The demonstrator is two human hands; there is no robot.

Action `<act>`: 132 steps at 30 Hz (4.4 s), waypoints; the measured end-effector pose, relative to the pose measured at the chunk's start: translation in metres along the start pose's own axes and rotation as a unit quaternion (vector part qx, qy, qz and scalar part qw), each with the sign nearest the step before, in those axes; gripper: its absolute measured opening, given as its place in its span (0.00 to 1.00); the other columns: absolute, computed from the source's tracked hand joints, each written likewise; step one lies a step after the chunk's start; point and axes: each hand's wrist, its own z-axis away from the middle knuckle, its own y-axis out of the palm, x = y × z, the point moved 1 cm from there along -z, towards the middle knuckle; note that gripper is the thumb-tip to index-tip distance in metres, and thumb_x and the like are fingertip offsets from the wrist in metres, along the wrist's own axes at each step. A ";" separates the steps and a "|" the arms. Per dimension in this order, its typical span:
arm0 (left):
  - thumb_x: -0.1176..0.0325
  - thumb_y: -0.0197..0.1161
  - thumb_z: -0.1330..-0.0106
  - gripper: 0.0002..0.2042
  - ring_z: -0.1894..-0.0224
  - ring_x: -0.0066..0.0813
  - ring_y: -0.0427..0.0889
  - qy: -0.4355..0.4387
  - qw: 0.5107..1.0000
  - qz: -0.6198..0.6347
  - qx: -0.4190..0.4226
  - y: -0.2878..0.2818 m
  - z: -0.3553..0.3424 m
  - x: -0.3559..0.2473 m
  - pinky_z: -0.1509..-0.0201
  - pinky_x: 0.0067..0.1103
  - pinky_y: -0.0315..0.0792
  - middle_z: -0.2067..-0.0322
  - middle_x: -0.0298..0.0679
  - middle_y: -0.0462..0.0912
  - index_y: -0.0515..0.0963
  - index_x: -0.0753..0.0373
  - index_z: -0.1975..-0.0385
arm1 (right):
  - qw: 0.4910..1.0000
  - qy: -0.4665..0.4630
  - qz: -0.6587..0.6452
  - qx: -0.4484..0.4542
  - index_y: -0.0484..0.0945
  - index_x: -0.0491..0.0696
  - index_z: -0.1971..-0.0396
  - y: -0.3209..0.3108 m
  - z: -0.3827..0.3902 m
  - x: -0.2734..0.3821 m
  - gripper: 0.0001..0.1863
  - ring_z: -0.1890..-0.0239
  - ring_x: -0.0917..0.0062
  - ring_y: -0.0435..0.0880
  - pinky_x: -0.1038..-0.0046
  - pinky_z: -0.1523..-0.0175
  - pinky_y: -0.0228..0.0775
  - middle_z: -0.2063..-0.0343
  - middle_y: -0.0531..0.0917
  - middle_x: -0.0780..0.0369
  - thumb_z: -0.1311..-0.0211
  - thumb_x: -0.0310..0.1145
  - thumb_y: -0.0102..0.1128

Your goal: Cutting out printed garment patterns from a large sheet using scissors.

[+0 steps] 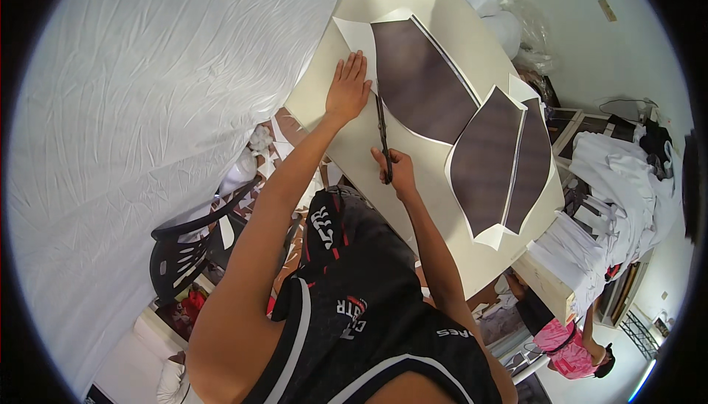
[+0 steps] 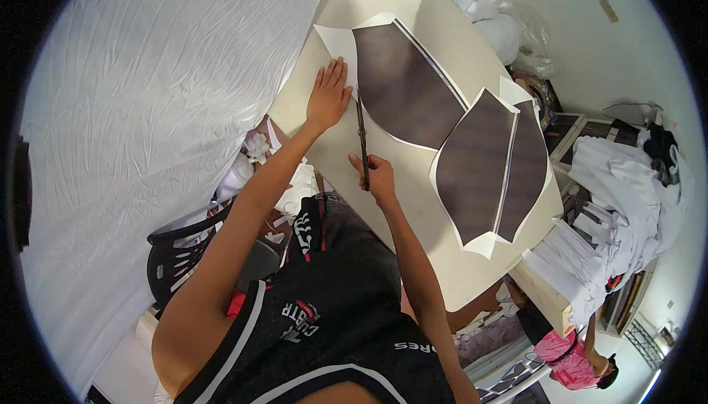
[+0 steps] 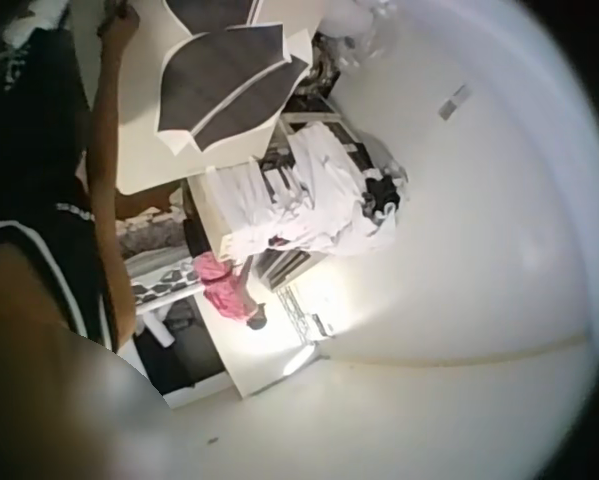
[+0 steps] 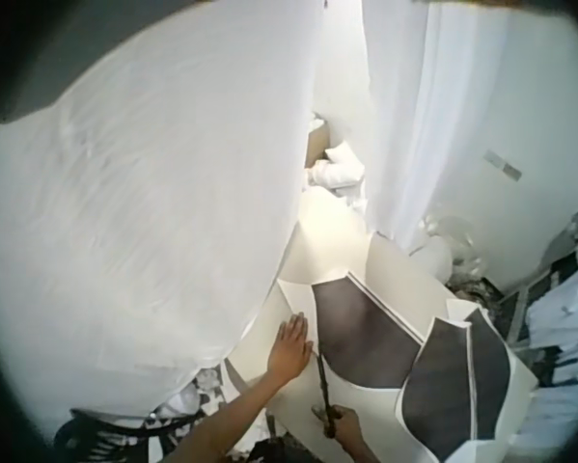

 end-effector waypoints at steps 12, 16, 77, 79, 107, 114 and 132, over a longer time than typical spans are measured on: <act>0.60 0.44 0.26 0.29 0.24 0.38 0.50 0.010 1.000 -0.020 0.012 0.001 -0.005 0.003 0.22 0.37 0.43 0.27 0.45 0.52 0.55 0.69 0.30 | 0.999 -0.028 -0.023 -0.038 0.72 0.47 0.86 0.025 -0.020 0.010 0.28 0.89 0.84 0.71 0.78 0.83 0.61 0.90 0.71 0.68 0.46 0.54 0.73; 0.59 0.43 0.26 0.29 0.24 0.37 0.48 0.005 0.999 -0.043 0.028 0.001 -0.007 0.005 0.22 0.36 0.42 0.27 0.44 0.52 0.55 0.69 0.30 | 0.997 -0.039 -0.040 -0.044 0.71 0.49 0.84 0.030 -0.028 0.020 0.26 0.89 0.86 0.69 0.80 0.83 0.59 0.90 0.71 0.69 0.44 0.51 0.73; 0.71 0.63 0.39 0.18 0.37 0.48 0.69 0.044 0.990 0.128 -0.036 -0.016 0.008 0.019 0.32 0.38 0.63 0.43 0.43 0.76 0.80 0.62 0.48 | 0.998 0.006 0.052 -0.018 0.79 0.41 0.80 -0.027 0.108 -0.040 0.26 0.81 0.81 0.71 0.72 0.74 0.61 0.87 0.73 0.66 0.46 0.52 0.72; 0.70 0.63 0.38 0.17 0.37 0.49 0.69 0.023 0.989 0.135 -0.055 -0.017 0.027 0.007 0.31 0.38 0.61 0.43 0.42 0.76 0.80 0.62 0.48 | 0.999 0.019 0.042 0.003 0.79 0.41 0.79 -0.026 0.106 -0.046 0.25 0.82 0.82 0.71 0.74 0.75 0.61 0.87 0.73 0.67 0.45 0.52 0.72; 0.68 0.65 0.38 0.16 0.33 0.46 0.66 -0.041 0.975 0.185 -0.117 -0.014 0.048 -0.011 0.25 0.42 0.53 0.42 0.42 0.76 0.80 0.62 0.50 | 0.997 -0.031 0.059 -0.026 0.74 0.48 0.84 0.008 0.039 -0.058 0.26 0.87 0.85 0.70 0.79 0.81 0.60 0.89 0.72 0.68 0.46 0.54 0.73; 0.67 0.65 0.39 0.18 0.32 0.46 0.65 -0.040 0.975 0.178 -0.124 -0.015 0.050 -0.008 0.25 0.42 0.52 0.42 0.43 0.75 0.79 0.62 0.49 | 1.000 0.006 -0.001 -0.005 0.74 0.47 0.84 0.010 0.042 -0.035 0.28 0.88 0.83 0.72 0.78 0.80 0.62 0.90 0.73 0.67 0.47 0.57 0.72; 0.65 0.68 0.40 0.17 0.32 0.43 0.66 -0.053 0.974 0.186 -0.122 -0.007 0.048 -0.008 0.24 0.40 0.52 0.42 0.40 0.76 0.80 0.60 0.51 | 0.996 -0.034 0.078 -0.002 0.75 0.45 0.84 -0.008 0.015 -0.018 0.29 0.88 0.83 0.72 0.77 0.81 0.63 0.90 0.72 0.67 0.49 0.57 0.74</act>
